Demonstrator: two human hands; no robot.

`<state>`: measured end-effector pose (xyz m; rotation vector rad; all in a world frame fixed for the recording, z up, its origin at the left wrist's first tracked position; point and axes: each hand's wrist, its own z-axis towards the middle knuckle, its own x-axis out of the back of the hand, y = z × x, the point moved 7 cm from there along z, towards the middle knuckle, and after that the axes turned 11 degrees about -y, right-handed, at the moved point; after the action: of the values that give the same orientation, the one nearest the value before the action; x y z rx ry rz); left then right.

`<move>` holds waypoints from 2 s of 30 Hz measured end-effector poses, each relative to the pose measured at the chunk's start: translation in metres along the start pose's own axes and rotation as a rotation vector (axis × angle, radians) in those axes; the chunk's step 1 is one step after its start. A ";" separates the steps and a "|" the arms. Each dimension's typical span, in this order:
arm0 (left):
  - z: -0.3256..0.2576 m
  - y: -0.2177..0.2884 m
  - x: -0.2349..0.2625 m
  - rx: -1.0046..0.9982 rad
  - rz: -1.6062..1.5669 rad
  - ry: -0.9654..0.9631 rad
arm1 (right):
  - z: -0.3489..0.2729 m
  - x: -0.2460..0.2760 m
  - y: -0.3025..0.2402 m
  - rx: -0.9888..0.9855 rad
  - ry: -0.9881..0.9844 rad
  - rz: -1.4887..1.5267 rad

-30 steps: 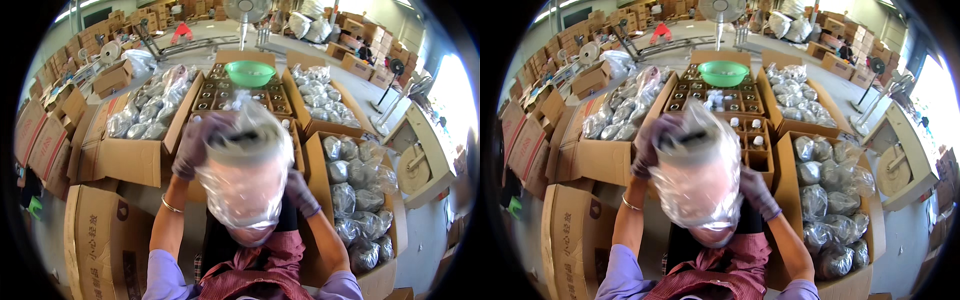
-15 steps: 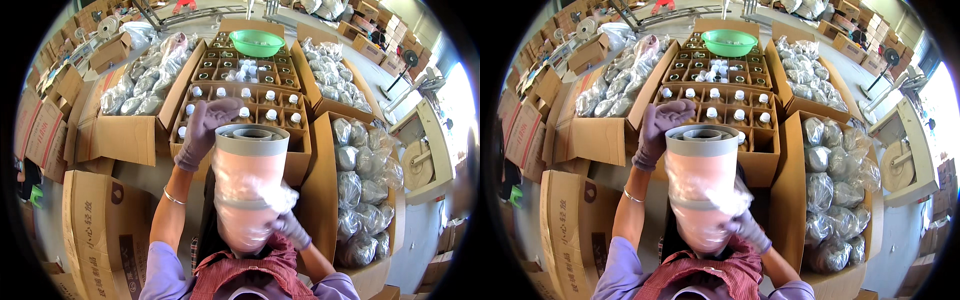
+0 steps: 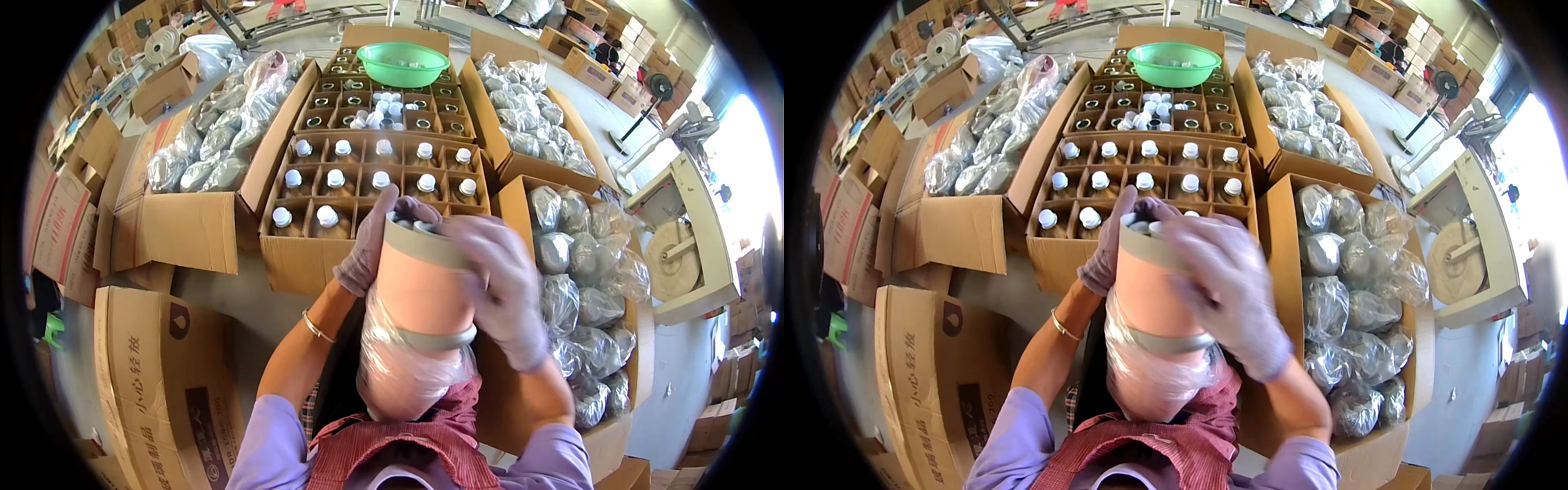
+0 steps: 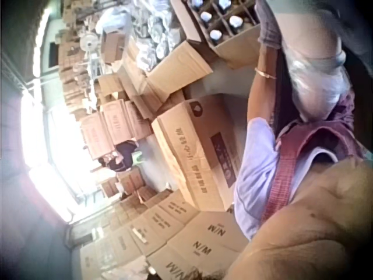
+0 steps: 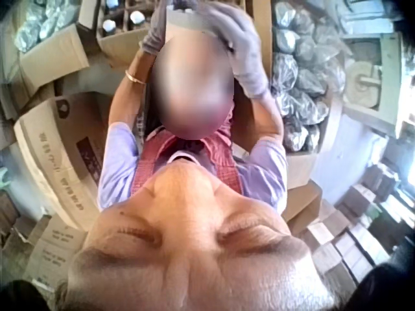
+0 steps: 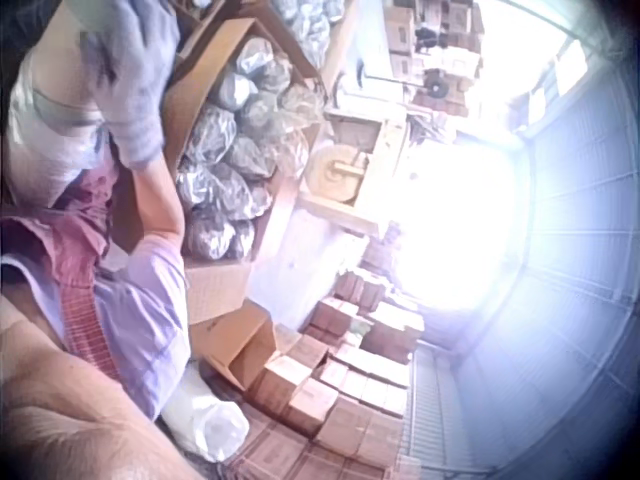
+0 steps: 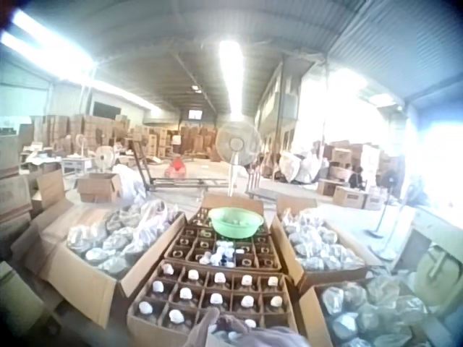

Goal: The person assembles metal thermos bottles by placing a stainless steel interior and a plastic lid onto a colored outer shell, then places the assembled thermos into a plastic bag.

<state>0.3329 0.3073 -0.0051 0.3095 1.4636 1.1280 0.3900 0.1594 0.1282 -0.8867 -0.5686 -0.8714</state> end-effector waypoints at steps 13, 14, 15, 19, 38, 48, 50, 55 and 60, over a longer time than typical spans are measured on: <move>-0.041 0.061 -0.004 -0.318 0.775 0.272 | 0.010 -0.039 0.082 0.018 0.084 0.657; -0.039 0.061 -0.031 -0.432 0.836 0.188 | -0.009 -0.063 0.129 -0.093 -0.009 0.634; -0.048 0.065 -0.062 -0.475 0.881 0.029 | -0.031 -0.087 0.177 -0.204 -0.106 0.607; -0.058 0.091 -0.047 -0.581 0.836 0.190 | -0.040 -0.088 0.197 -0.356 0.082 0.950; -0.011 0.081 -0.029 -0.278 0.655 -0.176 | 0.012 -0.075 0.134 -0.219 0.085 1.096; 0.057 0.090 0.053 -0.157 0.906 0.164 | 0.074 -0.081 0.130 0.558 -0.262 -0.481; 0.066 0.076 0.050 0.004 0.741 0.130 | 0.071 -0.098 0.148 0.636 -0.325 -0.460; 0.055 0.069 0.060 -0.110 0.640 0.337 | 0.079 -0.102 0.147 0.031 -0.133 -0.274; 0.061 0.033 0.018 -0.561 1.699 0.286 | 0.048 -0.224 0.229 -0.721 0.252 1.898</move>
<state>0.3681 0.3643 0.0199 1.1016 0.7896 2.9189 0.4585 0.3697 -0.1087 -1.4038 0.8947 0.6467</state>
